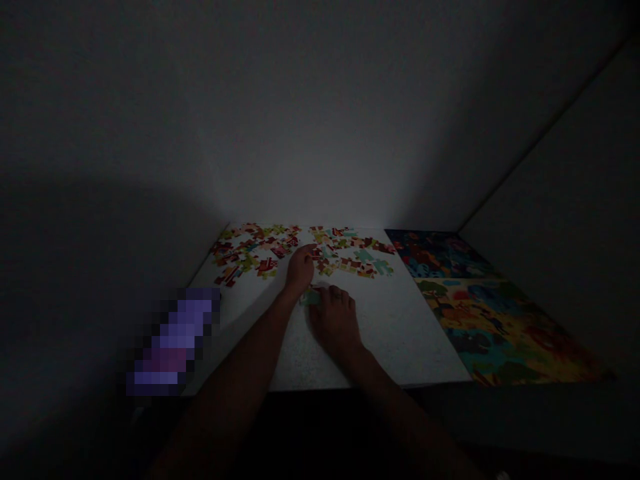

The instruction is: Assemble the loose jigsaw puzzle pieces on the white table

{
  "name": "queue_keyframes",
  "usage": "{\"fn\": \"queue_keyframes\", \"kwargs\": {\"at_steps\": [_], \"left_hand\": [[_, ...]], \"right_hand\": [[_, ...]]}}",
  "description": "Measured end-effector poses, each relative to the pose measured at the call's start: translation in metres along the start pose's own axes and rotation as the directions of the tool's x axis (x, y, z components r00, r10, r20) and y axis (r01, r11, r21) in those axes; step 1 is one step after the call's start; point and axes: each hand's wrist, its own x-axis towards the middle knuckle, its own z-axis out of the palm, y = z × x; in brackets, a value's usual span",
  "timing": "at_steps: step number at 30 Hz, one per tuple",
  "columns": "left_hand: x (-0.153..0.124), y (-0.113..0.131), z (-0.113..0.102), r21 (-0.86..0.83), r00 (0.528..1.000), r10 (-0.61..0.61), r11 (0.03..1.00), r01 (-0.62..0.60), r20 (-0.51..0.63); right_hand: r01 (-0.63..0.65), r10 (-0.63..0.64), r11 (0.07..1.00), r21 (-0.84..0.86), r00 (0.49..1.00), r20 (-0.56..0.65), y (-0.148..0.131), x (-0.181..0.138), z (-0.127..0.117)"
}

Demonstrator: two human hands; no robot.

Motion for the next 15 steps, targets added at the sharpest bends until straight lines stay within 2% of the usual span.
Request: {"fn": "queue_keyframes", "kwargs": {"at_steps": [2, 4, 6, 8, 9, 12, 15], "left_hand": [[-0.009, -0.002, -0.012, 0.013, 0.999, -0.024, 1.0, 0.024, -0.033], [-0.025, -0.002, -0.024, 0.04, 0.999, -0.017, 0.999, 0.019, -0.036], [-0.044, 0.0, -0.035, 0.076, 1.0, 0.018, 0.997, -0.017, -0.013], [-0.062, 0.005, -0.042, 0.106, 0.996, 0.077, 0.991, -0.082, 0.048], [-0.069, 0.008, -0.043, 0.116, 0.99, 0.114, 0.986, -0.123, 0.081], [-0.078, 0.017, -0.043, 0.213, 0.958, 0.21, 0.944, -0.25, 0.196], [-0.077, 0.024, -0.043, 0.255, 0.943, 0.217, 0.925, -0.281, 0.253]], "right_hand": [[0.032, -0.032, 0.999, 0.031, 0.999, 0.013, -0.014, 0.006, 0.001], [0.027, -0.03, 0.997, 0.077, 0.999, 0.03, -0.009, 0.023, 0.0], [0.056, -0.063, 0.987, 0.148, 0.997, 0.043, 0.012, 0.048, -0.003], [0.186, -0.213, 0.952, 0.244, 0.973, 0.09, 0.04, 0.073, -0.004], [0.211, -0.238, 0.947, 0.244, 0.967, 0.087, 0.053, 0.083, -0.003], [0.148, -0.147, 0.971, 0.186, 0.989, -0.02, 0.082, 0.101, 0.002], [0.127, -0.115, 0.978, 0.165, 0.99, -0.081, 0.089, 0.107, 0.01]]}}
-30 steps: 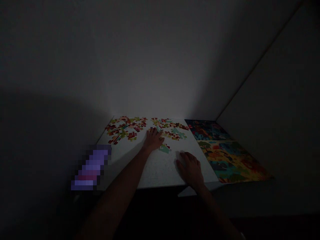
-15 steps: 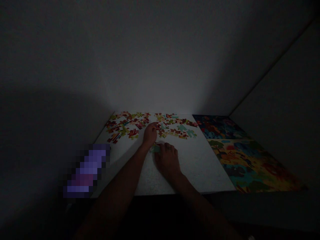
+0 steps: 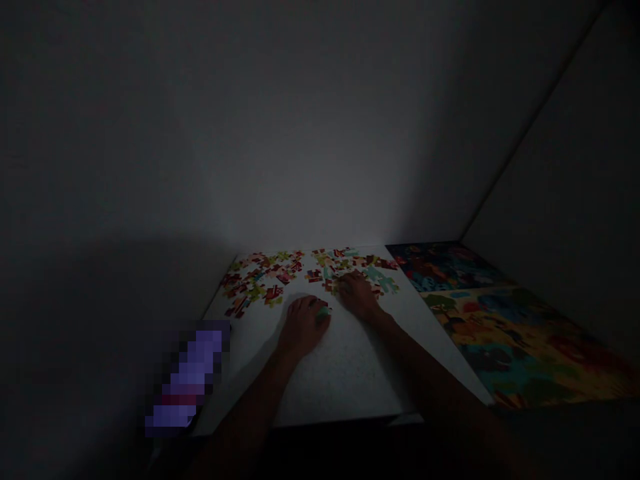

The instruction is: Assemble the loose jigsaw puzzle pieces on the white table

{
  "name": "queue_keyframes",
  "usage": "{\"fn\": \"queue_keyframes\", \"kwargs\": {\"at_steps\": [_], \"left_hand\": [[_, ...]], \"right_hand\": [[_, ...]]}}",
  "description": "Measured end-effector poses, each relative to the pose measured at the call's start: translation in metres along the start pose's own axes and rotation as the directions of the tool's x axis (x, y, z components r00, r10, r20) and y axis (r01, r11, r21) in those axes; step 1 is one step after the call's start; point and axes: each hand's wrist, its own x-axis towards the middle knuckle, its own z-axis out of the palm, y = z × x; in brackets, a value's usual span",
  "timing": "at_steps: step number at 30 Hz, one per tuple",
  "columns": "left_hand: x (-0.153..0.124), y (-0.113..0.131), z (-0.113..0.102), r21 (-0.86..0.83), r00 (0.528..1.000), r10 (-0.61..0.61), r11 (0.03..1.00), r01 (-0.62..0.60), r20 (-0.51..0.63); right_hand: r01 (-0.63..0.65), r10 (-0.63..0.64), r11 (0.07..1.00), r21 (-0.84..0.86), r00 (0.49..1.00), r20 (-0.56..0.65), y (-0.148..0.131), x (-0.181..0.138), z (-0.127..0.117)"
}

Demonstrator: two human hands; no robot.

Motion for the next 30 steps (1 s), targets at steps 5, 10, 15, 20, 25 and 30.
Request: {"fn": "queue_keyframes", "kwargs": {"at_steps": [5, 10, 15, 20, 25, 30], "left_hand": [[0.004, -0.007, 0.0, -0.08, 0.998, 0.055, 0.995, -0.053, 0.028], [0.007, -0.025, 0.005, -0.274, 0.988, 0.15, 0.952, -0.135, 0.035], [0.01, -0.018, 0.005, -0.145, 0.992, -0.099, 0.986, 0.087, -0.076], [0.004, -0.006, 0.002, 0.039, 0.996, -0.049, 0.998, 0.046, 0.071], [0.006, -0.011, -0.002, -0.075, 0.987, 0.04, 0.997, -0.028, 0.159], [0.011, -0.016, -0.003, -0.213, 0.995, 0.056, 0.976, -0.037, 0.087]], "right_hand": [[-0.024, 0.025, 1.0, -0.015, 0.999, 0.039, -0.008, 0.019, 0.007], [-0.063, 0.073, 0.995, -0.076, 0.988, 0.134, -0.014, 0.032, 0.007], [-0.004, 0.01, 0.999, -0.045, 0.991, 0.135, -0.006, 0.019, -0.002], [-0.026, 0.026, 1.0, -0.005, 0.991, 0.135, 0.004, 0.017, -0.007], [-0.043, 0.047, 0.998, -0.037, 0.99, 0.131, 0.001, 0.019, -0.008], [-0.042, 0.048, 0.998, -0.047, 0.991, 0.123, 0.0, 0.018, -0.011]]}}
